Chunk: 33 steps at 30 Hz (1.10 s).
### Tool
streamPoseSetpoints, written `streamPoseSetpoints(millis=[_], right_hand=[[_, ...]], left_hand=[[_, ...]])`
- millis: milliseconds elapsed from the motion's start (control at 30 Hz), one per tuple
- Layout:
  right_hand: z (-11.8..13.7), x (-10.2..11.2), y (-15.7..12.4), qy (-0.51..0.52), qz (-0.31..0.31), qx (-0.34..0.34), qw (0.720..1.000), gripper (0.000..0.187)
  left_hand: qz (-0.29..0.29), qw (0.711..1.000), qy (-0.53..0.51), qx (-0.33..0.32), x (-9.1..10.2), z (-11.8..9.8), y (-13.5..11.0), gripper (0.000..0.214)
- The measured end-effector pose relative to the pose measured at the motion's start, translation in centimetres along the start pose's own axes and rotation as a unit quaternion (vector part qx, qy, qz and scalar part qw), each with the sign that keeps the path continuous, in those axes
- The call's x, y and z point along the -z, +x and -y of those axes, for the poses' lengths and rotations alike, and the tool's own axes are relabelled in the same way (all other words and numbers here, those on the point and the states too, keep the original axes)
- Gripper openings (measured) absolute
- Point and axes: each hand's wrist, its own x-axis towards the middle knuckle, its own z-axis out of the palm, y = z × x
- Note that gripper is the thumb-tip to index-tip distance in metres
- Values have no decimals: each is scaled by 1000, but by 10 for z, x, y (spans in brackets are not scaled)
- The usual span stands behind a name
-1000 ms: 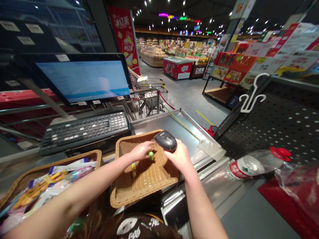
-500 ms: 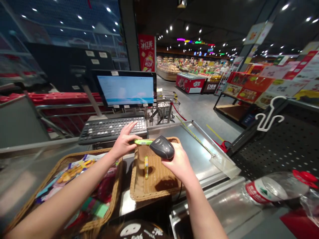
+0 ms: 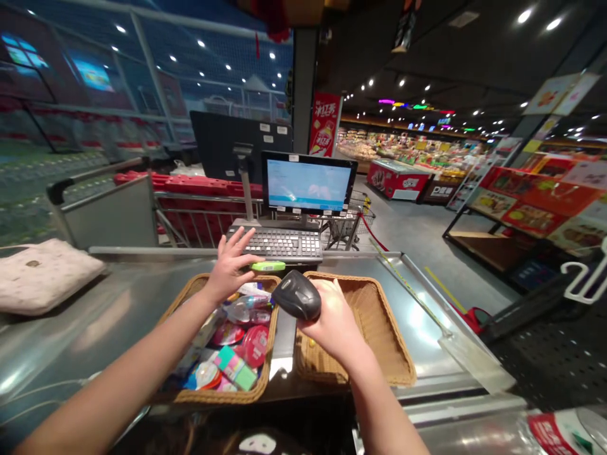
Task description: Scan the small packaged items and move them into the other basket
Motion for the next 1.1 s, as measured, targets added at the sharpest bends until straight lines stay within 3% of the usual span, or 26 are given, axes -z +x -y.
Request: streamPoseSetpoints(millis=[167,367,867,1100], right_hand=[[17,-12,5,-4,10,7,1000,27],[28,-20,7,-16,17,12,1000,20],[36,-26,1,-41,21,-7,999,13],[36,-33,1,-25,33,-17,999,19]], left_hand=[[-8,999,-18,37,13,19,-12,21],[-8,999,-16,36,22,29,-21,18],[1,999,-19,43,26,37,-34,22],[11,997,-3,82,29,59,-60,16]])
